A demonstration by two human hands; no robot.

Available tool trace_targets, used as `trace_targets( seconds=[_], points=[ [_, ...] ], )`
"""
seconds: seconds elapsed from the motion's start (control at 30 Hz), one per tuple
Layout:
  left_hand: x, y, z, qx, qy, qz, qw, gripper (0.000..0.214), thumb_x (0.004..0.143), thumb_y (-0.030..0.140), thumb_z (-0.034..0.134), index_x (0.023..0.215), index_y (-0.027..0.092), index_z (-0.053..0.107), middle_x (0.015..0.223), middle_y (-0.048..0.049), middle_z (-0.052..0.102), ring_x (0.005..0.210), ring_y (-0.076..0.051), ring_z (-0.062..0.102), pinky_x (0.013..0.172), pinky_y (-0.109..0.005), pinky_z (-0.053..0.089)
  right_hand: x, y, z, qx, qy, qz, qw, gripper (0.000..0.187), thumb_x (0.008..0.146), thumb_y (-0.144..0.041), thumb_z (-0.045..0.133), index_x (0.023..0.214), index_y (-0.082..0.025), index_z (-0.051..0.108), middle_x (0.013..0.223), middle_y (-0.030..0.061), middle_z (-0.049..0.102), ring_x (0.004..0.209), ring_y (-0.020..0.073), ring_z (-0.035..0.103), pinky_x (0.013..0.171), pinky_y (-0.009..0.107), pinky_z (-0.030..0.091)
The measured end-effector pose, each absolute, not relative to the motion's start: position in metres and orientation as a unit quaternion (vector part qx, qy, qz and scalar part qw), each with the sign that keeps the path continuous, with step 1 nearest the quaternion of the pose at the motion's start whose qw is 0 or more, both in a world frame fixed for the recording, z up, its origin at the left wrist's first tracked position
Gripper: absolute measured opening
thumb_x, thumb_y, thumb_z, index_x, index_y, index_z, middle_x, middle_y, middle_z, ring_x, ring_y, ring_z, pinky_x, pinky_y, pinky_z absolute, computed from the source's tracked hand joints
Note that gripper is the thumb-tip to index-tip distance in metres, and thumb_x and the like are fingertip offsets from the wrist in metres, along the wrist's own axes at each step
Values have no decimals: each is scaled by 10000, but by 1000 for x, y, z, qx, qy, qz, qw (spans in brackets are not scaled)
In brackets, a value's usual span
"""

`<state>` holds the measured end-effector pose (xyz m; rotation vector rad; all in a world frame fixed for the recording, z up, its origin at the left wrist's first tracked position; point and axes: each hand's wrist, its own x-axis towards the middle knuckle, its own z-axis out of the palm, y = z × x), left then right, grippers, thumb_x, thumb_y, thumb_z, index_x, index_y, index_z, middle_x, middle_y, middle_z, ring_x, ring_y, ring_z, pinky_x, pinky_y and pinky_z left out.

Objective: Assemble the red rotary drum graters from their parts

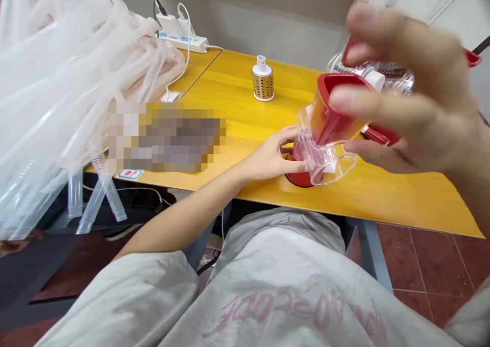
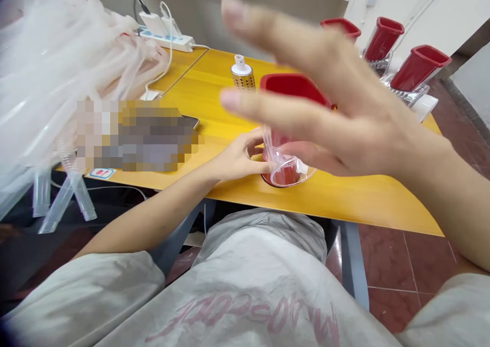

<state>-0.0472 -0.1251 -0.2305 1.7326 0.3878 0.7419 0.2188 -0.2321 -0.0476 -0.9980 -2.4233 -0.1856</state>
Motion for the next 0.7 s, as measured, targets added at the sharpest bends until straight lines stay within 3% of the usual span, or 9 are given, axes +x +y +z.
trace_targets(
  seconds=[0.1, 0.17, 0.23, 0.33, 0.43, 0.6, 0.7],
  points=[
    [-47, -125, -236, 732, 163, 307, 586, 808, 876, 573, 1094, 1549, 232, 804, 1573, -161, 816, 1410, -383, 814, 1225, -518, 661, 217, -216, -39, -317, -912, -90, 244, 861, 1107, -640, 839, 1898, -616, 498, 2005, -94, 464, 1857, 423, 466, 1467, 594, 518],
    [-46, -123, -241, 730, 149, 309, 591, 812, 923, 588, 1059, 1589, 226, 766, 1601, -171, 810, 1442, -397, 810, 1284, -554, 633, 217, -202, -39, -329, -924, -24, 194, 826, 1129, -573, 800, 1907, -555, 521, 1930, -36, 586, 1740, 397, 626, 1419, 572, 579],
    [-46, -122, -247, 740, 127, 314, 581, 867, 945, 584, 1041, 1661, 234, 700, 1714, -189, 746, 1558, -428, 756, 1368, -599, 582, 217, -193, -41, -323, -930, 26, 173, 843, 1086, -565, 828, 1883, -563, 552, 1782, -22, 733, 1541, 380, 771, 1294, 559, 662],
    [-45, -123, -254, 775, 110, 309, 540, 1134, 851, 523, 1116, 1789, 233, 549, 1871, -227, 598, 1740, -474, 602, 1482, -658, 469, 215, -191, -41, -327, -931, 38, 158, 875, 1055, -604, 837, 1881, -544, 553, 1648, 18, 788, 1411, 358, 797, 1218, 527, 669],
    [-44, -127, -256, 771, 147, 298, 543, 1230, 755, 497, 1175, 1766, 213, 536, 1826, -242, 632, 1716, -486, 620, 1477, -691, 473, 210, -199, -37, -366, -923, 16, 115, 843, 1125, -561, 742, 1925, -434, 508, 1656, 80, 743, 1429, 351, 760, 1267, 527, 622],
    [-44, -132, -255, 743, 197, 286, 572, 1041, 728, 505, 1176, 1586, 202, 672, 1617, -189, 796, 1513, -453, 771, 1372, -694, 577, 206, -203, -39, -402, -908, -22, 114, 912, 1084, -610, 774, 1934, -535, 452, 1564, 28, 825, 1388, 418, 748, 1198, 580, 634],
    [-44, -133, -256, 741, 204, 296, 568, 1044, 704, 457, 1177, 1584, 197, 679, 1586, -174, 815, 1439, -415, 804, 1335, -657, 610, 205, -204, -42, -418, -900, -41, 120, 937, 1075, -578, 783, 1945, -516, 441, 1487, 48, 852, 1358, 440, 754, 1204, 609, 628]
  ],
)
